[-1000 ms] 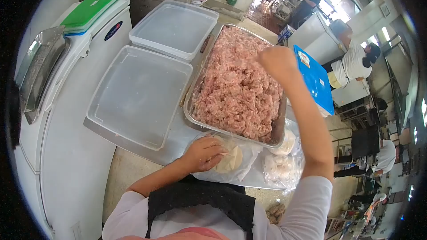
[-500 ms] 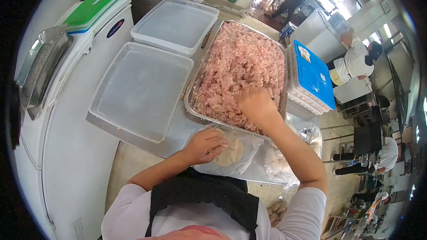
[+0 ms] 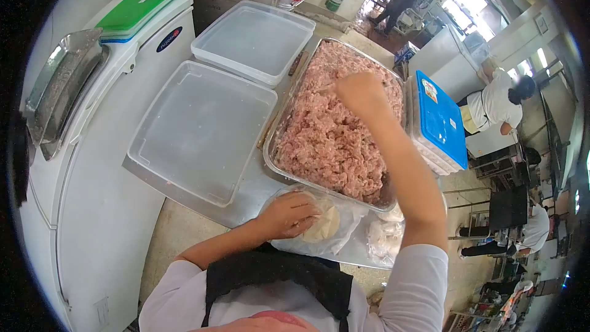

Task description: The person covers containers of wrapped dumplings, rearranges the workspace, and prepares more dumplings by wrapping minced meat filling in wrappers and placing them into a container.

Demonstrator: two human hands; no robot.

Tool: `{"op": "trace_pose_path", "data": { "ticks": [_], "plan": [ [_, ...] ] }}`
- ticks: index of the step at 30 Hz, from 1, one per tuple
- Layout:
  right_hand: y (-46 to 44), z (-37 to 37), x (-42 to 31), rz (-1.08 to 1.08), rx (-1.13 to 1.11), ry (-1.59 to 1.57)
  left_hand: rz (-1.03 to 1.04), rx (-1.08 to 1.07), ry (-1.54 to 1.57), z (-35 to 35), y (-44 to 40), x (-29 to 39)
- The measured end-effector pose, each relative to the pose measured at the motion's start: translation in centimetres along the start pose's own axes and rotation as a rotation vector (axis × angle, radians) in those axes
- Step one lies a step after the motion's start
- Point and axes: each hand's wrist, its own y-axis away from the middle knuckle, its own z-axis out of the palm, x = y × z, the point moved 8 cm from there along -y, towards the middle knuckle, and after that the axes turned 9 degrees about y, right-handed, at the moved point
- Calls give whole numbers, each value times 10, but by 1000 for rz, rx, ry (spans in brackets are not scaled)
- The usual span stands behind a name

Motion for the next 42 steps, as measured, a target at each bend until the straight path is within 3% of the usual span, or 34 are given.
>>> {"op": "trace_pose_path", "data": {
  "ticks": [7, 14, 17, 19, 22, 26, 32, 42],
  "plan": [
    [15, 11, -43, -126, 94, -20, -28, 17, 30, -4, 2, -2],
    [116, -27, -80, -277, 350, 3, 18, 54, 32, -4, 3, 0],
    [115, -35, -41, -235, 332, -5, 9, 32, 30, -4, 4, 0],
    [101, -46, -5, -65, 292, 8, 19, 54, 39, -4, 3, 1],
    [63, -32, 27, 23, 135, 80, 15, 28, 31, -2, 2, 1],
    [28, 11, 1, 3, 54, -4, 5, 31, 24, -4, 0, 1],
    [59, 1, -45, -81, 180, 149, 11, 32, 16, 0, -1, 1],
    [141, -46, -89, -274, 253, 4, 5, 110, -6, -4, 5, -3]
  ]
}}
